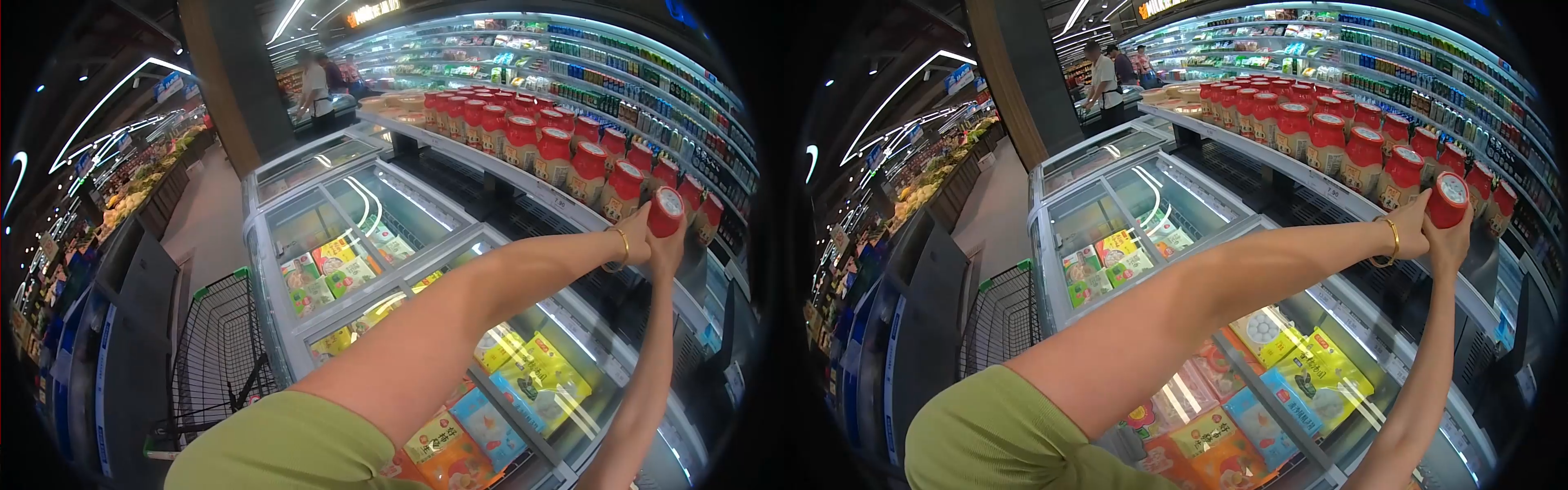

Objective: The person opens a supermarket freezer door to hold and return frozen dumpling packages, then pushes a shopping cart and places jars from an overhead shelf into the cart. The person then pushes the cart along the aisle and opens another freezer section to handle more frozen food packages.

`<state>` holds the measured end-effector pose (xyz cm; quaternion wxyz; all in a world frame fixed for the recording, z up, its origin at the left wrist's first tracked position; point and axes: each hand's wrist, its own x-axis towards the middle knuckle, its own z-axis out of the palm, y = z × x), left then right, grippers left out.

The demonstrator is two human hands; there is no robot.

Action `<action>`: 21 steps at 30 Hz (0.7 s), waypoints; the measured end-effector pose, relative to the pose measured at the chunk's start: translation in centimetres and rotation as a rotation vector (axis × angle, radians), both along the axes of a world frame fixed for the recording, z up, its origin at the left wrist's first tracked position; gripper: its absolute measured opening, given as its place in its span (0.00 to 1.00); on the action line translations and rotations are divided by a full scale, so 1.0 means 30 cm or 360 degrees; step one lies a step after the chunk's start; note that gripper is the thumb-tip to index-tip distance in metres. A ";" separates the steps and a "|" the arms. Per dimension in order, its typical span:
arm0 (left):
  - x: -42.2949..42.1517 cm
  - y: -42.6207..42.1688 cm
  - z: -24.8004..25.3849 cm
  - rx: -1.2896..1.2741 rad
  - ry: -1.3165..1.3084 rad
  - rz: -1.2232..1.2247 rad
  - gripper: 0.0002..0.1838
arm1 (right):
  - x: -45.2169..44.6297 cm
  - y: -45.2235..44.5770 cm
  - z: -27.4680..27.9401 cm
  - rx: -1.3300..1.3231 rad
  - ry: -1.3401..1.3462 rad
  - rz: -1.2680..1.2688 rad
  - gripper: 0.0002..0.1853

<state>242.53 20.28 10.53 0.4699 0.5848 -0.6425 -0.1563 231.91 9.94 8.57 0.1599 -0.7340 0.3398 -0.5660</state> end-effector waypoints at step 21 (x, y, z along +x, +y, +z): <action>-0.142 1.700 -0.627 0.0540 0.0943 0.0338 0.35 | -0.182 1.676 -0.473 0.1482 -0.0118 0.1271 0.29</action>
